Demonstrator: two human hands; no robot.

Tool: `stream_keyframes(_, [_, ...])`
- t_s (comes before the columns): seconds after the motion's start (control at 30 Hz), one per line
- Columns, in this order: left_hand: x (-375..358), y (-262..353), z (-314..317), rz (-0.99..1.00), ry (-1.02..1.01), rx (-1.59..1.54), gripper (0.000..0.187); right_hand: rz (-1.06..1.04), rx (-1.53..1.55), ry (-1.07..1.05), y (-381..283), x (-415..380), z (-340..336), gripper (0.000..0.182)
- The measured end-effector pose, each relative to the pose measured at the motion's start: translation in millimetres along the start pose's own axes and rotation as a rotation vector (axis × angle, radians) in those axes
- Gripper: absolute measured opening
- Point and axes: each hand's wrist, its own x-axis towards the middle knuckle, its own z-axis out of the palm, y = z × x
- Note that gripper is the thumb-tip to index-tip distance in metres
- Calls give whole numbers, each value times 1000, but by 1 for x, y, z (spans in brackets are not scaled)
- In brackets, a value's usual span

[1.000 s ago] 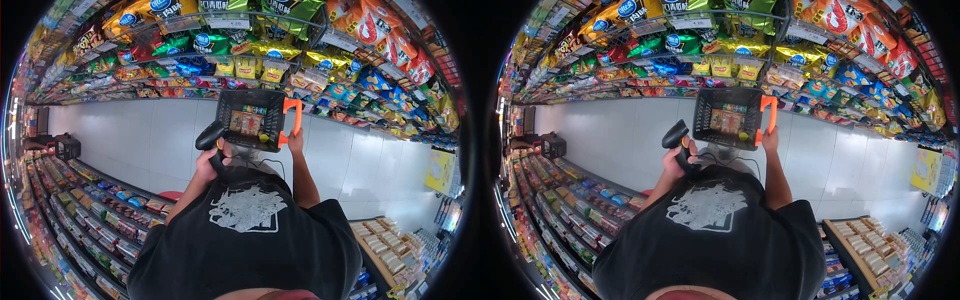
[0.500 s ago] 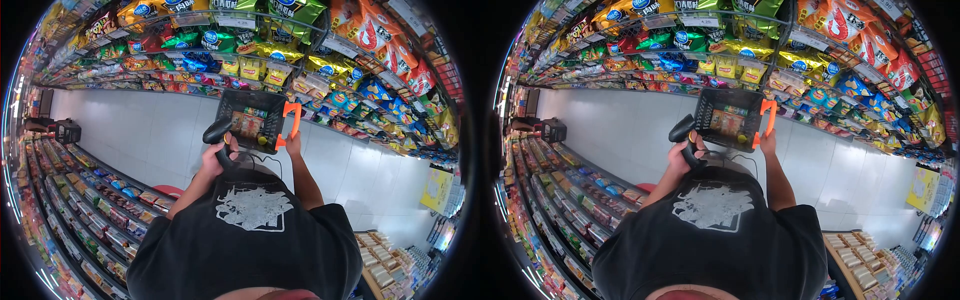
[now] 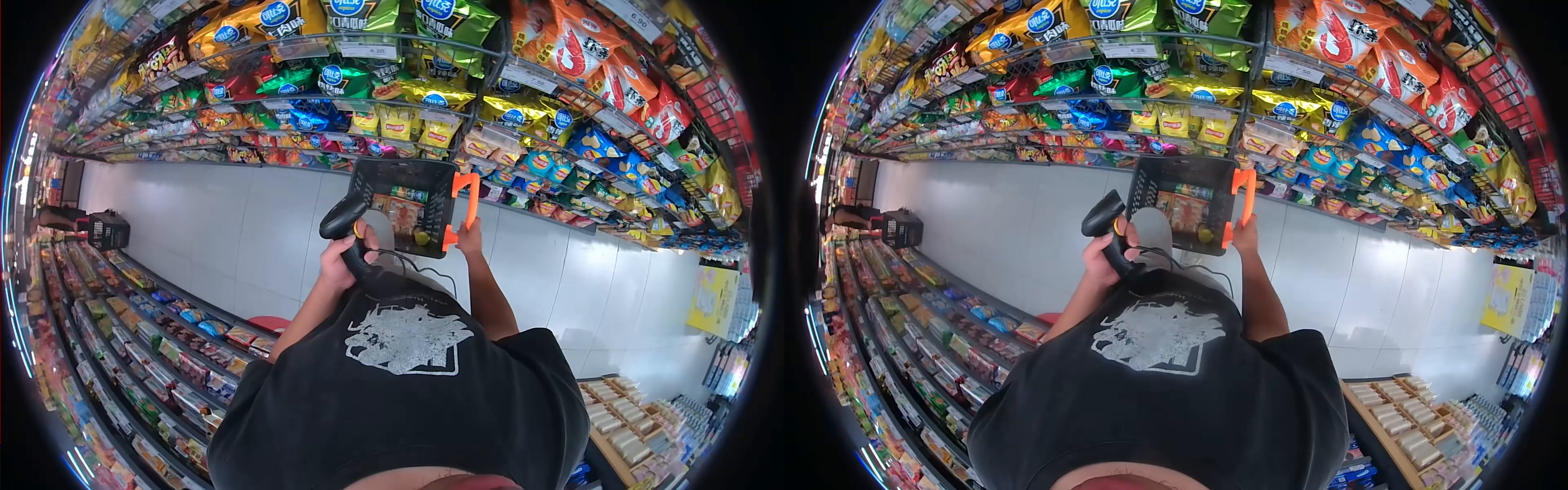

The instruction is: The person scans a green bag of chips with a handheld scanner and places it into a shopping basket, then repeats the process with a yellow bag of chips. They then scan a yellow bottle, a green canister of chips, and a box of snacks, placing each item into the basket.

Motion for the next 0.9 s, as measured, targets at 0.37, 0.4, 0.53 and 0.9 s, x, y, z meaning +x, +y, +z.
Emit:
stream_keyframes(0.37, [8,-10,5,-79,-16,42,27,-126,-94,48,48,24,11,38])
stream_keyframes(0.4, [7,-10,4,-75,-10,37,27,-108,-81,37,46,23,12,41])
stream_keyframes(0.53, [7,-6,3,-42,34,31,26,-118,-85,51,43,22,12,41])
stream_keyframes(0.9, [-9,4,-10,2,71,-7,27,-179,-84,84,33,12,10,36])
